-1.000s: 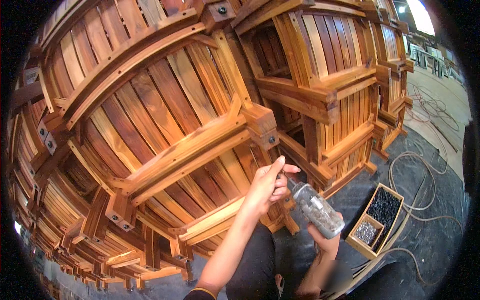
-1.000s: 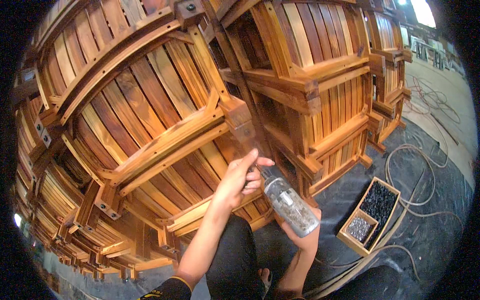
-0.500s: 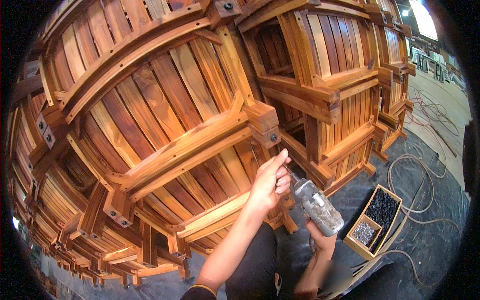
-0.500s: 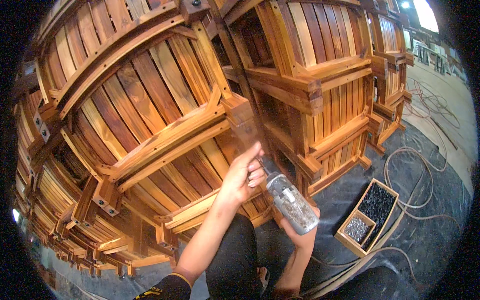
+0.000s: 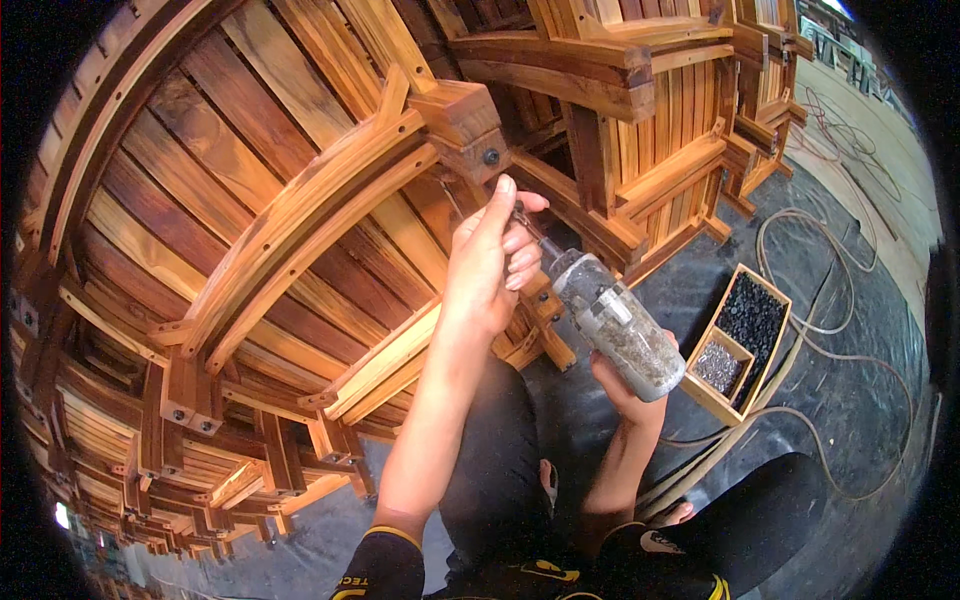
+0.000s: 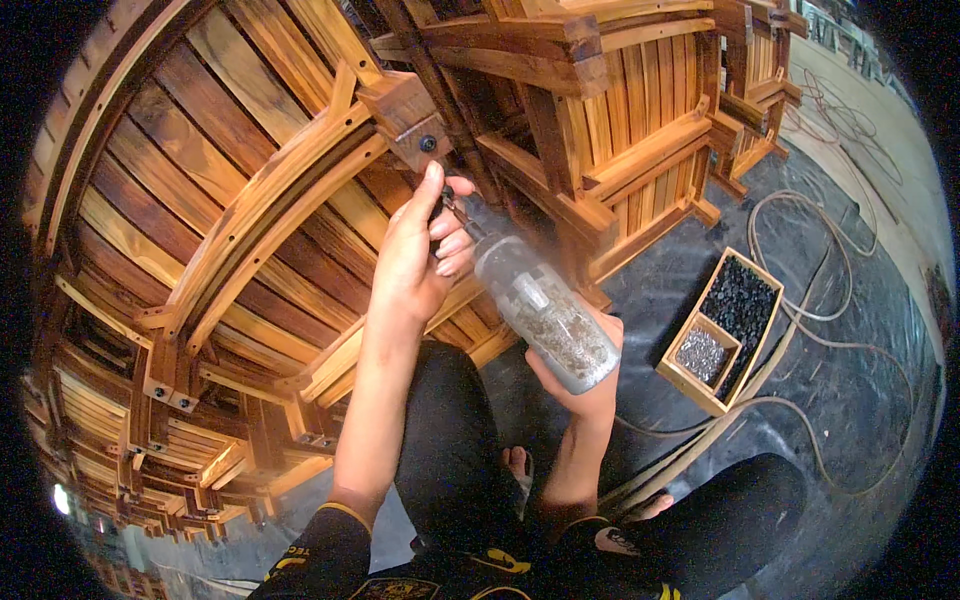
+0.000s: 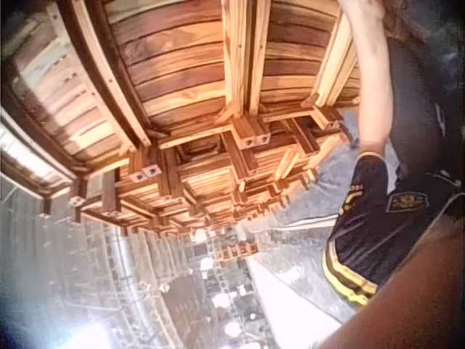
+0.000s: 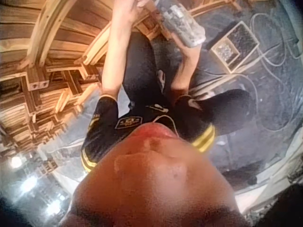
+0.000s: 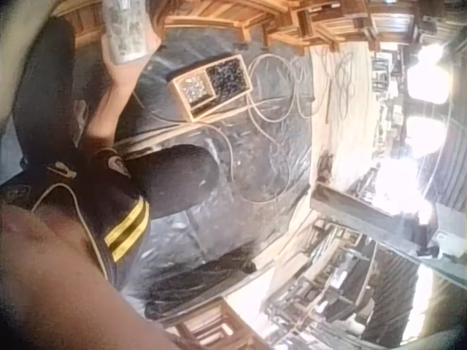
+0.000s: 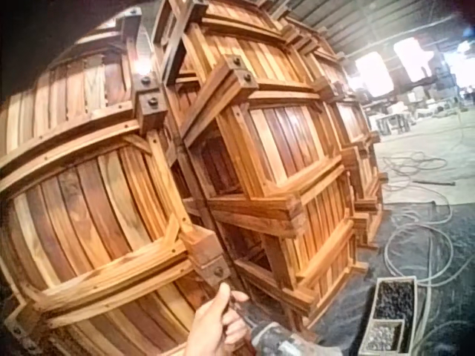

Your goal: Secure bolts into wooden chair frames using a pneumatic impact driver.

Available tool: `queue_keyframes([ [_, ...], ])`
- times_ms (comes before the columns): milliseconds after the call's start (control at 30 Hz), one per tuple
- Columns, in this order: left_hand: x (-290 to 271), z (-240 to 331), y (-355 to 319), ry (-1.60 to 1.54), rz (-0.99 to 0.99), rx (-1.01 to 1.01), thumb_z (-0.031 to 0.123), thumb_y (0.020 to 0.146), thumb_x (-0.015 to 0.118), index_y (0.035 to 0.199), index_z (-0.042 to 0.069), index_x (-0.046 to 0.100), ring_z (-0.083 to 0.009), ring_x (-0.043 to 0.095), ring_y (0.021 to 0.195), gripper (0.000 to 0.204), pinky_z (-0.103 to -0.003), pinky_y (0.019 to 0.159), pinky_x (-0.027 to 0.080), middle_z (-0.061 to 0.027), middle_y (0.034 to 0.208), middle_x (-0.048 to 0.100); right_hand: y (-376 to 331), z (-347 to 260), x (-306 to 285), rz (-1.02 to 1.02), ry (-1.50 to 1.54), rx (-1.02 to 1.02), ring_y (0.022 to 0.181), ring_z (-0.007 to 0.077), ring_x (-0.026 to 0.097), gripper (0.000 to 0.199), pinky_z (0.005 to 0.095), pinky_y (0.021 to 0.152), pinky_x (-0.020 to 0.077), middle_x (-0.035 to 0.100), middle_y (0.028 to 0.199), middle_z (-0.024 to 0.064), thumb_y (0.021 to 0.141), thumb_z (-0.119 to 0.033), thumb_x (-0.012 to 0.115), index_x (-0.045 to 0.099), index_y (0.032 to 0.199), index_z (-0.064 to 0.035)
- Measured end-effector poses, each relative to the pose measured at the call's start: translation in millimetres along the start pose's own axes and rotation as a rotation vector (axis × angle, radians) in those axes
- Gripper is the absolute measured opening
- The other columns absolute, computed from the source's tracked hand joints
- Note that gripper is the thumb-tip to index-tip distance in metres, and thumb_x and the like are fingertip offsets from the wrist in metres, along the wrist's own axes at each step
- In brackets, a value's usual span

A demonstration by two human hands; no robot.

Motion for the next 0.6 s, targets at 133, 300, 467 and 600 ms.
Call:
queue_keyframes([
  [133,-2,0,-3,-0.032,0.014,-0.004,0.037,0.091,0.052,0.090,0.001,0.055,-0.0032,0.028,0.042,0.036,-0.017,0.036,0.022,0.0077,0.052,0.028,-2,2,3,-0.061,-0.074,-0.058,0.075,0.0304,0.062,0.035,0.0314,0.072,0.0477,0.064,0.086,0.0152,0.057,-0.013,0.071,0.062,0.087,0.0017],
  [300,-7,1,-3,0.014,0.035,0.033,0.036,0.090,0.054,0.090,0.005,0.056,-0.0038,0.028,0.040,0.032,-0.018,0.034,0.022,0.0073,0.051,0.030,-2,-3,8,-0.054,-0.057,-0.078,0.073,0.0302,0.062,0.035,0.0308,0.071,0.0480,0.063,0.086,0.0148,0.056,-0.010,0.069,0.061,0.088,0.0026],
  [467,-7,3,-3,0.127,0.059,0.084,0.034,0.090,0.054,0.087,0.004,0.058,-0.0031,0.028,0.040,0.031,-0.018,0.034,0.020,0.0076,0.051,0.030,2,-9,8,-0.029,-0.099,-0.094,0.072,0.0281,0.063,0.036,0.0297,0.068,0.0480,0.063,0.085,0.0145,0.056,-0.010,0.070,0.061,0.088,0.0024],
  [600,-1,15,-2,0.212,0.061,0.218,0.033,0.091,0.052,0.090,0.003,0.059,-0.0030,0.028,0.040,0.031,-0.018,0.034,0.019,0.0075,0.051,0.029,8,-6,12,-0.072,-0.099,-0.174,0.070,0.0269,0.063,0.036,0.0292,0.067,0.0480,0.063,0.083,0.0139,0.057,-0.009,0.070,0.061,0.089,0.0029],
])
Point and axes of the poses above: each hand's wrist, its own y-axis towards the middle knuckle, its own x-axis out of the palm, z = x × y, the point moved 6 cm from there along y, towards the middle knuckle
